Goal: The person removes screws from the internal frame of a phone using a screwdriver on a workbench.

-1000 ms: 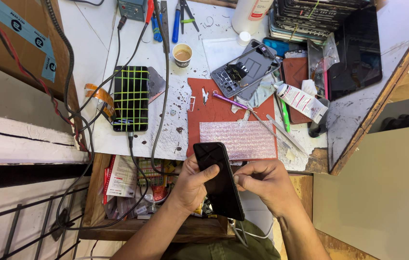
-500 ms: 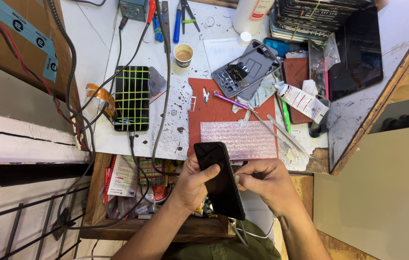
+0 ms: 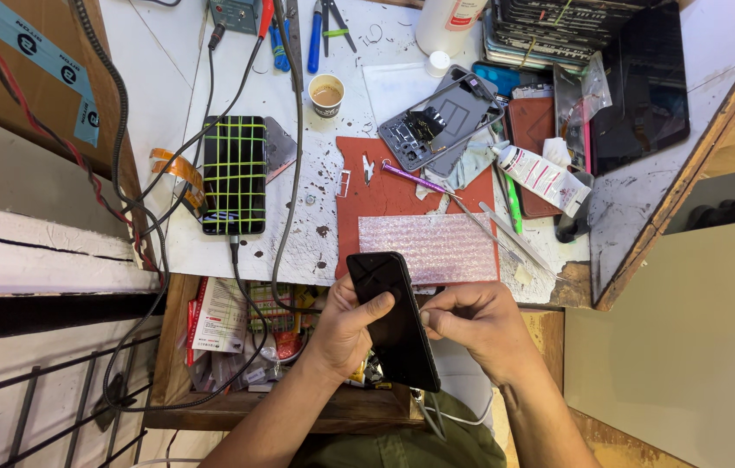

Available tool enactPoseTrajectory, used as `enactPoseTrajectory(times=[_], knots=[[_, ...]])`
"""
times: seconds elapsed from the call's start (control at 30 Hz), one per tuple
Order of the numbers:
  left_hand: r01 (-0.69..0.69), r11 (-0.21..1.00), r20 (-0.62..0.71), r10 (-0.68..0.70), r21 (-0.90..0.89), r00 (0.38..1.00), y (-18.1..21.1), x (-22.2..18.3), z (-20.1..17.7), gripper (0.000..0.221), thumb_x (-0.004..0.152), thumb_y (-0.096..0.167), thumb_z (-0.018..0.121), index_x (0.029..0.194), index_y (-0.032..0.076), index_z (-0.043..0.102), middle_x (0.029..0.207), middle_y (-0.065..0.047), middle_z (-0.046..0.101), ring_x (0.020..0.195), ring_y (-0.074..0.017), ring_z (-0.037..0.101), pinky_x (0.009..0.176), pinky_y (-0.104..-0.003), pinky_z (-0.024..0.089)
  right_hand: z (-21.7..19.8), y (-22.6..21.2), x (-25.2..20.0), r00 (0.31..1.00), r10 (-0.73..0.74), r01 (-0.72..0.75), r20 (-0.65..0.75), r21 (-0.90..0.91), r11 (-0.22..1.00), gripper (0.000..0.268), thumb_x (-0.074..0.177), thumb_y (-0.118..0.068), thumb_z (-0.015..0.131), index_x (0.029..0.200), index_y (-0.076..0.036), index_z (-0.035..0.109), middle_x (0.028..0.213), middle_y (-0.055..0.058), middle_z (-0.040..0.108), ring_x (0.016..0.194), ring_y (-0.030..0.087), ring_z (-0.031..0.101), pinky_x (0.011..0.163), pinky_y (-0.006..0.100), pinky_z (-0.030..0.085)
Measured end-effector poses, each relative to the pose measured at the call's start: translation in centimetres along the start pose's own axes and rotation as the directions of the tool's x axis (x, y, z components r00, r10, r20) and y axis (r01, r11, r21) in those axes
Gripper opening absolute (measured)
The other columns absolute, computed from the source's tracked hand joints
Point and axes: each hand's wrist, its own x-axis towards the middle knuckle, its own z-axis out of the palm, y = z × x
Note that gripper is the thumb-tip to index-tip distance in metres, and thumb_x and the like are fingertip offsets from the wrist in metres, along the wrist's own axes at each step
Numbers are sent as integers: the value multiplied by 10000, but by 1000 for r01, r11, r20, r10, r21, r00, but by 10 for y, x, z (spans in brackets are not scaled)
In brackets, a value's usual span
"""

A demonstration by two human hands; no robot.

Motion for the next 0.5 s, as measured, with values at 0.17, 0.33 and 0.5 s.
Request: enactPoseTrajectory(times=[0.17, 0.33, 0.5], knots=[[0, 1000, 3, 0, 13, 1000, -1, 1, -2, 170, 908, 21, 774, 1060, 78, 725, 1005, -30, 757, 936, -128, 710, 866, -321, 569, 0, 1, 0, 1000, 12, -12, -4, 16, 1000, 101, 792, 10, 739, 847, 80, 785, 735, 108, 759, 660, 144, 692, 646, 277, 574], [-4, 1000, 6, 4, 11, 1000, -1, 1, -1, 181, 902, 22, 776, 1067, 80, 728, 1009, -31, 760, 939, -126, 711, 869, -319, 567, -1, 1, 1, 1000, 14, -14, 2, 29, 999, 101, 791, 8, 741, 850, 78, 785, 740, 108, 762, 664, 146, 699, 650, 279, 580], [-22, 999, 34, 21, 38, 999, 1, -1, 10, 196, 901, 19, 769, 1086, 71, 728, 1020, -33, 762, 934, -120, 710, 861, -306, 562, -10, 0, -1, 998, 10, -14, 66, 50, 999, 115, 791, -1, 755, 860, 81, 796, 750, 124, 774, 685, 162, 714, 668, 296, 586]])
